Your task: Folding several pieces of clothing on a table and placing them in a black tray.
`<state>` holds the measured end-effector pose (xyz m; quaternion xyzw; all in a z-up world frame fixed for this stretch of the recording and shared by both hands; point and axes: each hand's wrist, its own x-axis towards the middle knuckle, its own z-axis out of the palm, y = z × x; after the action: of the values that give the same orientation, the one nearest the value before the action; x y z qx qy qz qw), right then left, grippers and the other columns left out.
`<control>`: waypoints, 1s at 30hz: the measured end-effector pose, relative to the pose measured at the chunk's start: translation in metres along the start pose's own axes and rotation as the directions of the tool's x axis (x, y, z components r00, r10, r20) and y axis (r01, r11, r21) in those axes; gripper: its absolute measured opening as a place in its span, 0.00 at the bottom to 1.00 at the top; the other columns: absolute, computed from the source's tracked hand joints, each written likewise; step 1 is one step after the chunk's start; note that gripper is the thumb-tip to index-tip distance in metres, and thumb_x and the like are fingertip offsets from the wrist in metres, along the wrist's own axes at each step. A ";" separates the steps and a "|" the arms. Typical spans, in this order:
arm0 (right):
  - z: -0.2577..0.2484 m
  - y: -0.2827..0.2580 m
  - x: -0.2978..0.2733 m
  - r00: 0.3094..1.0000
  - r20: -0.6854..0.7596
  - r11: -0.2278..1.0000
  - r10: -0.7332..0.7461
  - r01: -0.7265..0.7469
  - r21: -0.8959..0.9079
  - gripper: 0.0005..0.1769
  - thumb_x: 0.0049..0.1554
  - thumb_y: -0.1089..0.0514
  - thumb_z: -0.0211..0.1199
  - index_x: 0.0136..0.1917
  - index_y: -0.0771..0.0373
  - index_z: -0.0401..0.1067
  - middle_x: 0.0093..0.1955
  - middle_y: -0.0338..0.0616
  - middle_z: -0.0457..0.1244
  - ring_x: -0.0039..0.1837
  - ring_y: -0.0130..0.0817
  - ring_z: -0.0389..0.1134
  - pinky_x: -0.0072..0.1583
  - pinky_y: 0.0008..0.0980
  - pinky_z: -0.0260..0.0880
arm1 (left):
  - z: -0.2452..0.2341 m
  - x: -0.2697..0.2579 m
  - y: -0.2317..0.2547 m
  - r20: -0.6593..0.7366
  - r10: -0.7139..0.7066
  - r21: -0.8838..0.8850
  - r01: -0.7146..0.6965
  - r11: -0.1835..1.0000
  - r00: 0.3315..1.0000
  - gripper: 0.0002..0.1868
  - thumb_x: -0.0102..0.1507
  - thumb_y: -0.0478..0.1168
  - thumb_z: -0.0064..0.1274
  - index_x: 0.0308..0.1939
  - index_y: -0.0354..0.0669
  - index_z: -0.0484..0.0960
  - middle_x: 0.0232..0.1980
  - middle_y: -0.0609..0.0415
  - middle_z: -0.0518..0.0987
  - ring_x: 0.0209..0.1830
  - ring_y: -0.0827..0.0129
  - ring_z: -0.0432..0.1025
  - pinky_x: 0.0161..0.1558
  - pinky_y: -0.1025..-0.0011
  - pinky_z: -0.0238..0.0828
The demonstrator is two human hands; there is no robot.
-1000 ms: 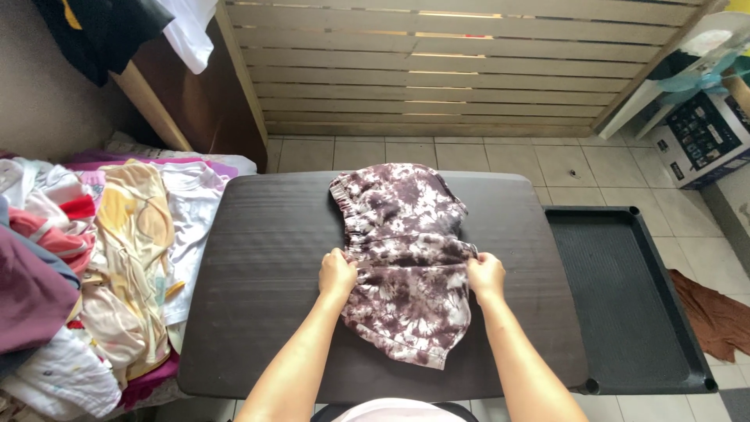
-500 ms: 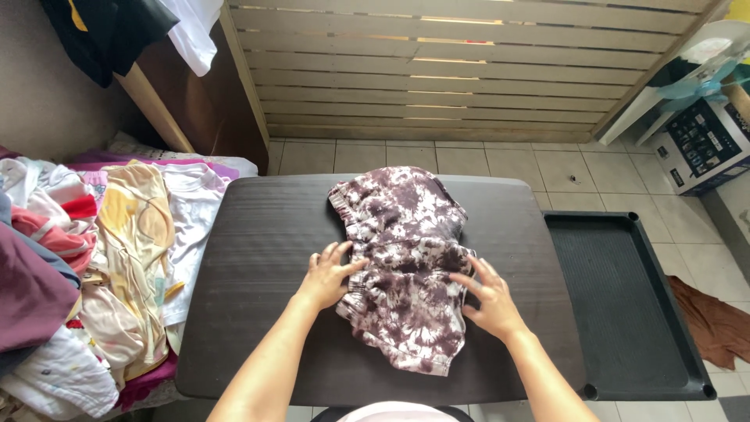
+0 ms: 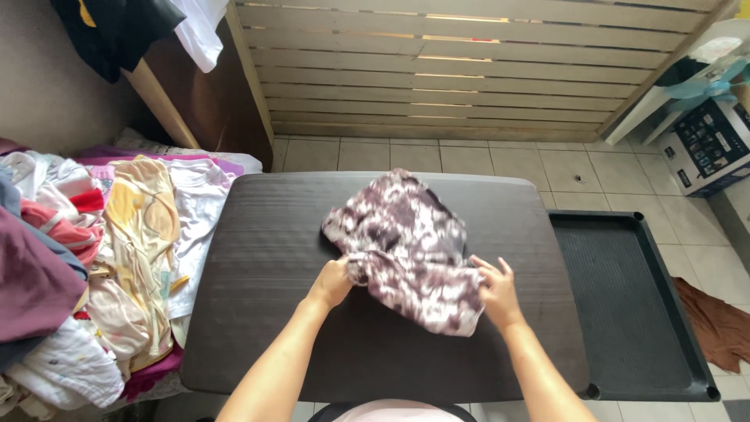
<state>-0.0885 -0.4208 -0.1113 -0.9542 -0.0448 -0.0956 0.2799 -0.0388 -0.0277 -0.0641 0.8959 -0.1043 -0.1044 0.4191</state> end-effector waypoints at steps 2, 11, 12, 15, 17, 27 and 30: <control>-0.004 0.009 0.020 0.998 -0.004 0.990 0.055 -0.054 0.133 0.12 0.51 0.65 0.60 0.48 0.63 0.79 0.65 0.42 0.68 0.77 0.40 0.58 0.78 0.51 0.47 | 0.010 -0.006 -0.017 -0.043 -0.026 -0.050 0.024 0.998 0.999 0.16 0.66 0.46 0.46 0.52 0.47 0.84 0.49 0.44 0.85 0.54 0.50 0.78 0.57 0.61 0.74; 0.008 -0.068 0.104 0.873 0.292 0.758 0.390 -0.484 0.436 0.18 0.60 0.50 0.64 0.53 0.67 0.76 0.40 0.40 0.67 0.40 0.26 0.62 0.41 0.30 0.63 | 0.030 -0.030 -0.057 -0.372 -0.442 -0.386 0.298 0.873 0.816 0.18 0.63 0.47 0.52 0.48 0.37 0.82 0.45 0.37 0.84 0.47 0.48 0.78 0.49 0.60 0.72; 0.010 -0.076 0.107 0.840 0.314 0.759 0.443 -0.538 0.368 0.20 0.60 0.49 0.65 0.56 0.67 0.75 0.42 0.43 0.68 0.41 0.28 0.63 0.43 0.32 0.65 | 0.033 -0.030 -0.065 -0.415 -0.475 -0.417 0.301 0.858 0.776 0.18 0.58 0.44 0.55 0.46 0.35 0.83 0.44 0.38 0.85 0.46 0.52 0.80 0.49 0.62 0.72; 0.019 -0.080 0.104 0.823 0.414 0.787 0.390 -0.531 0.314 0.25 0.57 0.50 0.71 0.62 0.65 0.70 0.48 0.44 0.70 0.49 0.26 0.68 0.50 0.28 0.67 | 0.026 -0.038 -0.049 -0.332 -0.555 -0.487 0.366 0.793 0.762 0.17 0.57 0.43 0.52 0.43 0.33 0.82 0.40 0.43 0.85 0.40 0.57 0.81 0.46 0.64 0.74; 0.024 -0.077 0.097 0.868 0.378 0.805 0.322 -0.461 0.374 0.25 0.54 0.54 0.69 0.62 0.65 0.71 0.49 0.44 0.71 0.49 0.27 0.70 0.51 0.29 0.70 | 0.040 -0.035 -0.066 -0.371 -0.536 -0.545 0.289 0.787 0.758 0.16 0.58 0.41 0.50 0.42 0.32 0.82 0.37 0.43 0.85 0.38 0.58 0.78 0.44 0.64 0.73; 0.032 -0.059 0.084 0.838 0.375 0.879 0.398 -0.465 0.106 0.25 0.56 0.46 0.69 0.59 0.66 0.76 0.50 0.48 0.73 0.50 0.33 0.74 0.53 0.32 0.72 | 0.033 -0.053 -0.018 -0.152 -0.711 -0.715 0.420 0.558 0.686 0.30 0.67 0.60 0.49 0.53 0.34 0.78 0.43 0.47 0.83 0.43 0.63 0.79 0.47 0.70 0.74; 0.026 -0.061 0.074 0.858 0.291 0.844 0.424 -0.490 0.218 0.27 0.56 0.42 0.68 0.57 0.66 0.77 0.48 0.47 0.73 0.50 0.34 0.74 0.53 0.32 0.72 | 0.061 -0.045 -0.049 -0.451 -0.620 -0.554 0.343 0.759 0.642 0.34 0.63 0.63 0.55 0.50 0.31 0.78 0.43 0.46 0.82 0.44 0.60 0.77 0.49 0.66 0.71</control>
<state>-0.0202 -0.3535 -0.0850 -0.8911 0.1398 0.0934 0.4214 -0.0936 -0.0289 -0.1360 0.7610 0.3107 0.0604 0.5663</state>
